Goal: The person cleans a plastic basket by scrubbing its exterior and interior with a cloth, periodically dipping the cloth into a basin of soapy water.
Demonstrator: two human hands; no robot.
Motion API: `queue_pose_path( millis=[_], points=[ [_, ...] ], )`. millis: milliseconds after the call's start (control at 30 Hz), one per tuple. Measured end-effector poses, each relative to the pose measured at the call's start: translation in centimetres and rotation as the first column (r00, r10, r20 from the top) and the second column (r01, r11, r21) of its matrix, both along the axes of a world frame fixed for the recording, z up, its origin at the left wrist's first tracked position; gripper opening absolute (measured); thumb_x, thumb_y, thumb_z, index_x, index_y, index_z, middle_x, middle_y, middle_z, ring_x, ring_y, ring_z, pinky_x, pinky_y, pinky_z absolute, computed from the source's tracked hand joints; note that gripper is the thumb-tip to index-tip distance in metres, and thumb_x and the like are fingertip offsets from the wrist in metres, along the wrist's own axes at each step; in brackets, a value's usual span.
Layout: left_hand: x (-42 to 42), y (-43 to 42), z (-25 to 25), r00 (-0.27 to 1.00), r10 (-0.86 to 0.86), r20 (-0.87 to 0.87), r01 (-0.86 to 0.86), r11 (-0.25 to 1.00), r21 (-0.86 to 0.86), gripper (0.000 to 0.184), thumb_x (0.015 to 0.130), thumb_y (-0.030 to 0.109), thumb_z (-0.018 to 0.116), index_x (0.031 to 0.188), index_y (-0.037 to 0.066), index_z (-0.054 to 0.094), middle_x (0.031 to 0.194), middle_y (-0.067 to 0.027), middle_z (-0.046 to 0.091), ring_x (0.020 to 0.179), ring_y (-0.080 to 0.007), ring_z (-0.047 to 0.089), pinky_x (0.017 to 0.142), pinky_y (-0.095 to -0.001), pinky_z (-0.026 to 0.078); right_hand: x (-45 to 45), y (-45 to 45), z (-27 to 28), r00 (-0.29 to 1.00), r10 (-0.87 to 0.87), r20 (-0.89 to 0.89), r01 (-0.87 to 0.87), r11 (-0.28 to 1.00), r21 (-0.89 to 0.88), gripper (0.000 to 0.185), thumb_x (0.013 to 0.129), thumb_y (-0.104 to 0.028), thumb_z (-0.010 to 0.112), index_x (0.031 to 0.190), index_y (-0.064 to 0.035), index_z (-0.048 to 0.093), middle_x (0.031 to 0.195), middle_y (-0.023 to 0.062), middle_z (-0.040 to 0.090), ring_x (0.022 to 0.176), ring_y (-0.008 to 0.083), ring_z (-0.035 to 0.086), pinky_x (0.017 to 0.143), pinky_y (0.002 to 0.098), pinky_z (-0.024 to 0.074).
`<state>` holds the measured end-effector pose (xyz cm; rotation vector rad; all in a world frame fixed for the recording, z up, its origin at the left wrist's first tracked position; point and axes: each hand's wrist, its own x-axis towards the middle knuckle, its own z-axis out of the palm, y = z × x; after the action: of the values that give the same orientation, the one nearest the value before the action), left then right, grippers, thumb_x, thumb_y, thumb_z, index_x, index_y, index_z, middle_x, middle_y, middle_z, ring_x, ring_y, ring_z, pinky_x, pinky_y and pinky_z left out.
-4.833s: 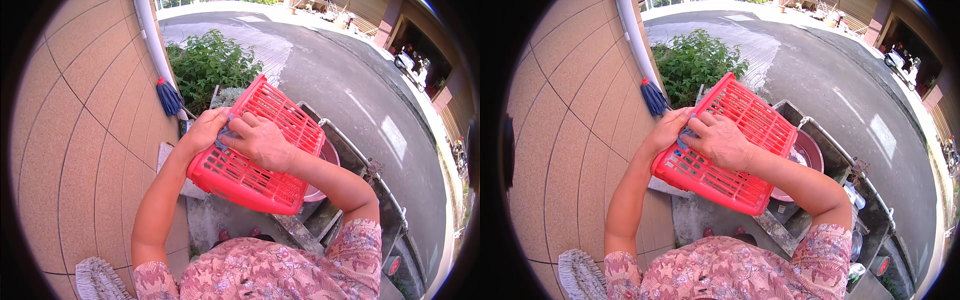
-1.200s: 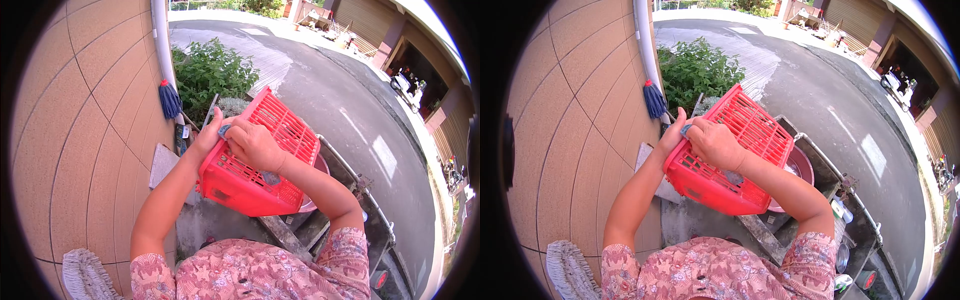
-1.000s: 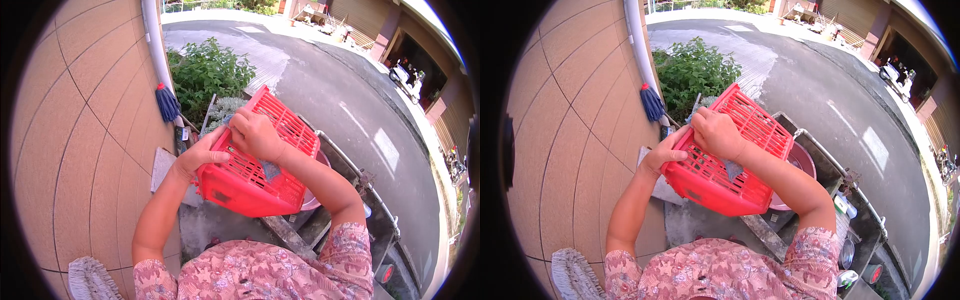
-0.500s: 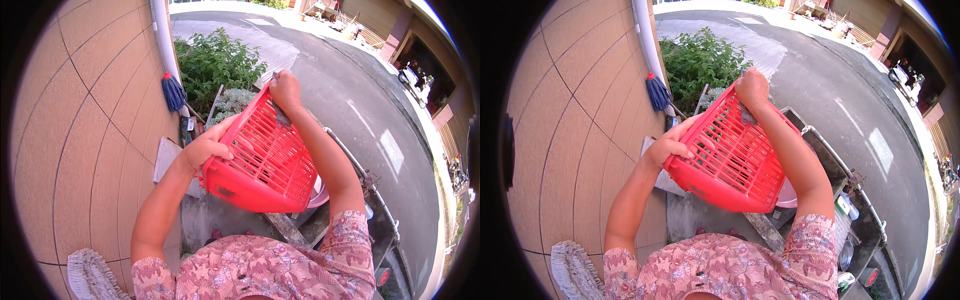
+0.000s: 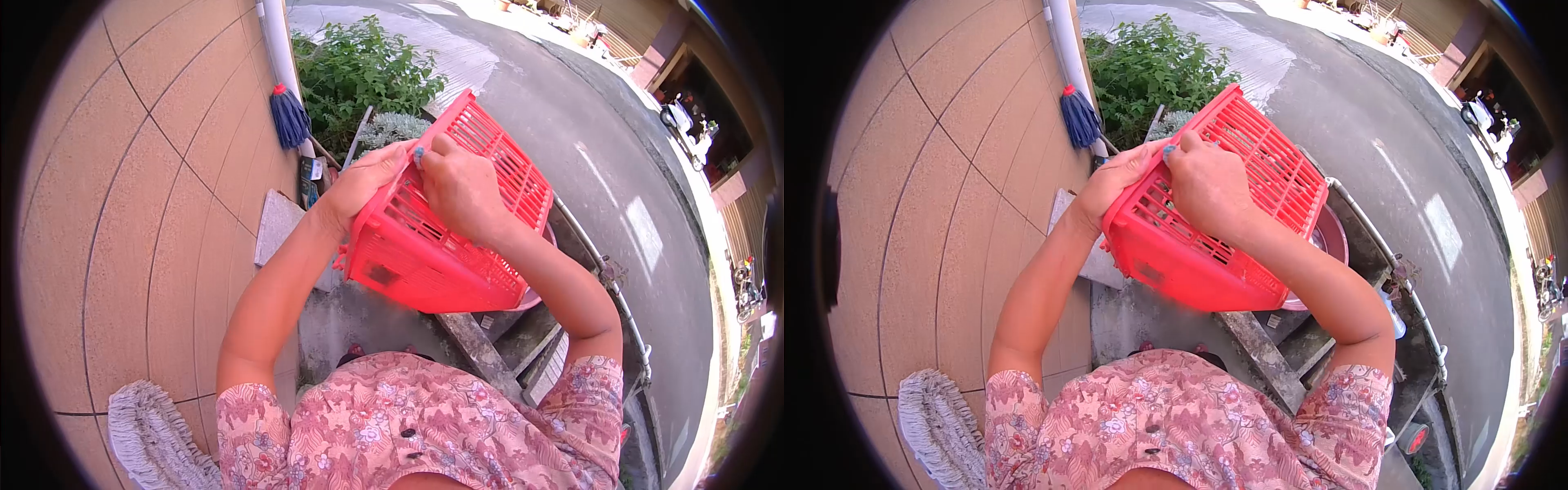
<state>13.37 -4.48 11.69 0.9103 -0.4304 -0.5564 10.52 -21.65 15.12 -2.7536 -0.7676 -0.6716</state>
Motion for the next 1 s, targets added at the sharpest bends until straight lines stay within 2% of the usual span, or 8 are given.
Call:
queue_pose_path(
  millis=[267,333,467,600,633,800,933,1000],
  points=[
    [1.3,-1.5,0.3,0.989,-0.046,0.139,0.023,0.987,0.159,0.046,0.095,0.012,0.049,0.137,-0.005,0.042,0.118,-0.0135,0.062,0.096,-0.0152,0.065,0.085,-0.0296,0.053,-6.7,2.2,0.6,0.928,0.356,0.109,-0.349,0.934,-0.082,0.023,0.074,-0.005,0.061,0.097,-0.0010,0.062,0.084,0.0089,0.051,0.075,0.0231,0.060,0.054,0.0355,0.0495],
    [2.1,-2.1,-0.4,0.988,-0.045,0.146,0.034,0.996,0.077,0.046,0.094,0.011,0.050,0.137,-0.005,0.042,0.114,-0.0124,0.064,0.097,-0.0139,0.064,0.081,-0.0276,0.054,-6.0,2.1,0.0,0.903,0.341,0.261,-0.402,0.884,0.237,0.022,0.072,-0.012,0.062,0.090,0.0008,0.060,0.085,0.0095,0.053,0.075,0.0245,0.058,0.055,0.0362,0.0489],
    [3.9,-3.6,-1.1,0.978,-0.034,0.205,0.008,0.992,0.125,0.041,0.091,0.006,0.049,0.130,-0.007,0.048,0.109,-0.0146,0.065,0.090,-0.0161,0.067,0.078,-0.0285,0.056,-6.4,3.4,-2.9,0.870,0.239,0.431,-0.234,0.970,-0.066,0.026,0.072,-0.005,0.065,0.096,0.0012,0.062,0.086,0.0100,0.054,0.071,0.0222,0.056,0.052,0.0310,0.0452],
    [3.1,-5.2,-0.9,0.987,-0.024,0.157,0.016,0.999,0.051,0.036,0.088,0.001,0.047,0.124,-0.006,0.050,0.099,-0.0137,0.067,0.078,-0.0150,0.067,0.067,-0.0285,0.057,-8.0,3.4,-8.3,0.975,0.206,0.080,-0.181,0.954,-0.240,0.031,0.065,-0.007,0.064,0.095,0.0017,0.062,0.084,0.0096,0.052,0.070,0.0227,0.056,0.050,0.0309,0.0437],
    [2.6,-5.1,0.0,0.978,-0.007,0.207,-0.043,0.970,0.239,0.036,0.087,-0.001,0.046,0.121,-0.007,0.051,0.098,-0.0139,0.067,0.079,-0.0160,0.067,0.065,-0.0293,0.058,-8.3,3.2,-8.6,0.978,0.192,0.084,-0.166,0.956,-0.243,0.031,0.065,-0.007,0.064,0.095,0.0017,0.062,0.084,0.0096,0.052,0.070,0.0227,0.056,0.050,0.0309,0.0437],
    [2.5,-7.0,0.1,0.996,0.080,0.035,-0.081,0.996,0.035,0.041,0.082,-0.005,0.045,0.123,-0.007,0.049,0.091,-0.0150,0.068,0.055,-0.0089,0.061,0.048,-0.0214,0.053,-6.9,3.5,-8.6,0.880,0.059,0.472,-0.165,0.969,0.185,0.022,0.071,-0.016,0.060,0.088,-0.0022,0.059,0.080,0.0074,0.048,0.071,0.0219,0.055,0.053,0.0313,0.0460],
    [2.2,-5.0,1.2,0.993,-0.029,0.114,0.009,0.985,0.173,0.035,0.076,-0.008,0.048,0.111,-0.006,0.056,0.085,-0.0075,0.063,0.058,-0.0078,0.057,0.051,-0.0242,0.051,-7.7,3.4,-13.9,0.961,0.199,0.194,-0.213,0.975,0.056,0.025,0.070,-0.018,0.063,0.090,-0.0020,0.059,0.082,0.0091,0.050,0.071,0.0229,0.056,0.054,0.0334,0.0482],
    [1.5,-4.4,2.0,0.991,-0.070,0.111,0.046,0.977,0.207,0.040,0.078,-0.007,0.047,0.117,-0.006,0.051,0.093,-0.0119,0.066,0.064,-0.0114,0.063,0.049,-0.0245,0.053,-9.3,1.9,-12.8,0.953,0.115,0.280,-0.176,0.964,0.202,0.026,0.070,-0.018,0.063,0.090,-0.0018,0.060,0.082,0.0093,0.050,0.071,0.0229,0.056,0.054,0.0336,0.0481]
  ],
)
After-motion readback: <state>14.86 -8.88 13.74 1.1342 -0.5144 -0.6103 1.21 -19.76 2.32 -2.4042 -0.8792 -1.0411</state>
